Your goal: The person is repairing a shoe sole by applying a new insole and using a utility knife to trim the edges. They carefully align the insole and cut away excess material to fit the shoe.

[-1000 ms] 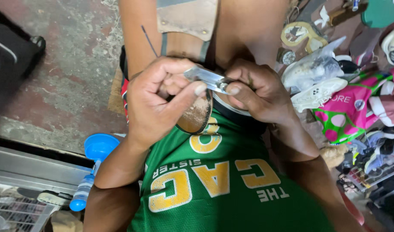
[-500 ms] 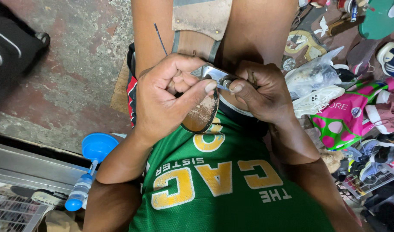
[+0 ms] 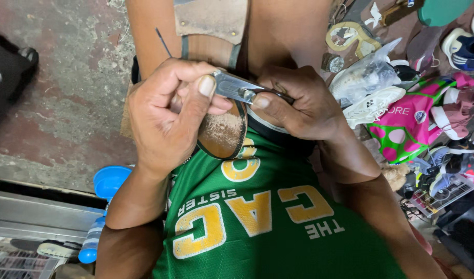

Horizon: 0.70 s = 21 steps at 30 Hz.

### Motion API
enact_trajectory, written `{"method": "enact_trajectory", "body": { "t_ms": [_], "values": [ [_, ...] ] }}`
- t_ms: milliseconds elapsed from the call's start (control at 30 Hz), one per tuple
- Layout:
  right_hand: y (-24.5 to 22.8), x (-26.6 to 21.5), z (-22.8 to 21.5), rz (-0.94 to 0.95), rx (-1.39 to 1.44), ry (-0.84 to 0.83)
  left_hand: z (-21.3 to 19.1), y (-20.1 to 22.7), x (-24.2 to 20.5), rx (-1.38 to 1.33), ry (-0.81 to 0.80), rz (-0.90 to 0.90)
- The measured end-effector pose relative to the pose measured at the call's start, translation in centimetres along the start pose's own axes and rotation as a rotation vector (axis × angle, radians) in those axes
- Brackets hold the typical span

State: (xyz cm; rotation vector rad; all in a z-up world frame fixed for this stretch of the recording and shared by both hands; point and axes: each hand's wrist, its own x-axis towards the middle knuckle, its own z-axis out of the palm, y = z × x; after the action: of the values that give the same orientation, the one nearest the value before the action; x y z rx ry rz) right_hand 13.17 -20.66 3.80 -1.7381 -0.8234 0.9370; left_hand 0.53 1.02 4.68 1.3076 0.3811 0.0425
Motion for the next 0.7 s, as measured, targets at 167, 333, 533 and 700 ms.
{"method": "enact_trajectory", "body": {
  "t_ms": [167, 333, 533, 700],
  "values": [
    [0.1, 0.5, 0.0, -0.173, -0.134, 0.156, 0.2, -0.2, 0.1, -0.047, 0.03, -0.001],
    [-0.2, 1.1, -0.9, -0.506, -0.366, 0.359, 0.2, -0.1, 0.5, -0.006, 0.018, -0.011],
    [-1.7, 0.3, -0.9, -0.46, -0.621, 0.24, 0.6, 0.4, 1.1, -0.006, 0.008, -0.01],
    [-3.0, 1.6, -1.2, -0.502, -0.736, 0.193, 0.7, 0.9, 1.1, 0.054, 0.021, 0.002]
  ]
}}
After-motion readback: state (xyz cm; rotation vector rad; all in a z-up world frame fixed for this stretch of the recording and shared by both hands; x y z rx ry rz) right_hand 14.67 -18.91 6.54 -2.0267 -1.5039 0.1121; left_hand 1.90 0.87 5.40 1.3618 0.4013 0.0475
